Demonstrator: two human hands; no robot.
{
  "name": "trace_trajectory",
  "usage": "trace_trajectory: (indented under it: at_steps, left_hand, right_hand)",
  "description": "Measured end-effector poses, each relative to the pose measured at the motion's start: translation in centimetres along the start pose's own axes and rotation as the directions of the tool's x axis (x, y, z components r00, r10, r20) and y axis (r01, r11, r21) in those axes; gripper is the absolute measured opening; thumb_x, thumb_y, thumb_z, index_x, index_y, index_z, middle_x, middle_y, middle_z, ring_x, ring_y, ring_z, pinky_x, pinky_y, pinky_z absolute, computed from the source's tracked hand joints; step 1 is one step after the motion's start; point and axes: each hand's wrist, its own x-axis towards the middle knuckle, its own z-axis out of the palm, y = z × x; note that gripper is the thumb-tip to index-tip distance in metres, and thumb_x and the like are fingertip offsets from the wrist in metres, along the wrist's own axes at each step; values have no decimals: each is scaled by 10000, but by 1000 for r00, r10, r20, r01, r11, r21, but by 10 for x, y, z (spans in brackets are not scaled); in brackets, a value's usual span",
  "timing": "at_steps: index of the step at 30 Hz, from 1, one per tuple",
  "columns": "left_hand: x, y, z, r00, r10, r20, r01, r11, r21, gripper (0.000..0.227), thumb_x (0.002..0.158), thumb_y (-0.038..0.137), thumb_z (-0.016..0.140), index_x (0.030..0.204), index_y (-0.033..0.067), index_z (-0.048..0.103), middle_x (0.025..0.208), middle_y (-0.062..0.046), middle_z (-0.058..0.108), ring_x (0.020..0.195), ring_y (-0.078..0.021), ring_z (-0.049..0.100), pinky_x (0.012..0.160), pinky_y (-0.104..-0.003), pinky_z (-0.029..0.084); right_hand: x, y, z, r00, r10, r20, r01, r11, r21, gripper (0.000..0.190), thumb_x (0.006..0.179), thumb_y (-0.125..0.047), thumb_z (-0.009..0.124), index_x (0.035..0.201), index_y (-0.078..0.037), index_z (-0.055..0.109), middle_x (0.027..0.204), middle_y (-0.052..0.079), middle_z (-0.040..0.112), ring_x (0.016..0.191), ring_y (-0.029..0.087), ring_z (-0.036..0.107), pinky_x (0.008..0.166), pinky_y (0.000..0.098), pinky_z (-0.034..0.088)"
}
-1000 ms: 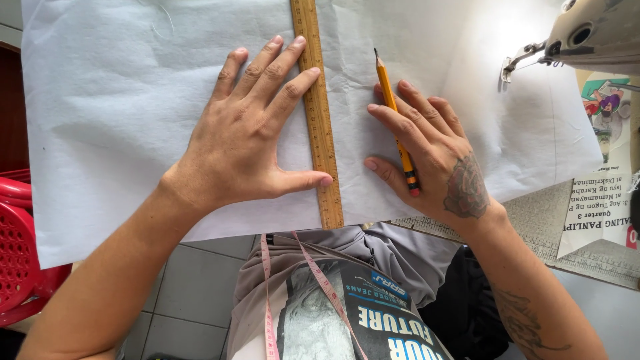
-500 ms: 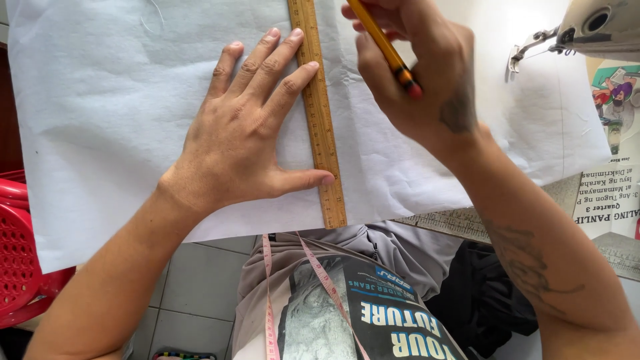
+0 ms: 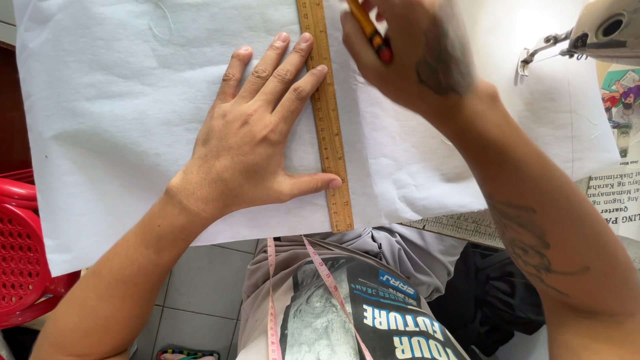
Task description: The person measures and marks a large piece of white fabric using a wooden ruler and a pencil. They then use a pair of scissors to cut the fabric along the marked lines.
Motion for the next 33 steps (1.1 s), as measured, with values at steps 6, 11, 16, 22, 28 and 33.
trace_trajectory:
  at_steps: [6,11,16,22,28,33]
  left_hand:
    - [-1,-1,2,999,5,-33,-5,1000,12,1150,844,878,653,1554,-5,460,1653,-224,341,1538,-408,330,1238,-576,182]
    - [-2,-1,5,999,18,-47,-18,1000,9,1146,835,872,663,1542,-11,476,1649,-233,347,1536,-409,323,1235,-581,173]
    - [-10,8,0,999,19,-46,-19,1000,11,1144,824,876,624,1541,1,454,1652,-232,332,1530,-423,351,1240,-572,185]
    - [-65,63,-7,1000,-21,13,21,1000,18,1180,723,845,709,1567,88,383,1680,-185,282,1560,-369,275,1241,-571,194]
    - [-67,64,-9,1000,19,-5,-19,994,105,1103,767,885,616,1492,68,466,1615,-199,395,1500,-433,328,1198,-625,229]
    - [18,-23,-15,993,-27,117,17,996,87,1098,825,894,518,1554,92,340,1653,-165,268,1519,-361,180,1205,-585,102]
  right_hand:
    - [-52,-114,-85,950,44,308,-137,949,285,262,979,8,490,1208,24,617,700,18,489,542,209,427,519,359,346]
    - [-146,-122,-114,325,-239,915,-682,611,402,342,1100,-274,562,806,-100,546,754,-9,545,590,154,600,498,372,376]
    - [-73,-125,-139,753,439,491,-621,720,309,363,932,-174,561,1283,-121,634,982,-80,894,319,21,399,292,179,358]
    - [-102,-45,-29,989,79,124,-94,988,120,554,1073,-211,598,1534,26,404,1527,199,536,1424,451,518,1184,518,431]
    - [-135,-91,-38,971,127,203,-117,991,-63,527,1007,-265,647,1471,-65,500,1571,111,508,1505,310,444,1230,442,346]
    - [-158,-100,-42,972,111,207,-92,991,-99,501,988,-287,656,1429,-84,531,1544,101,539,1483,317,471,1190,450,383]
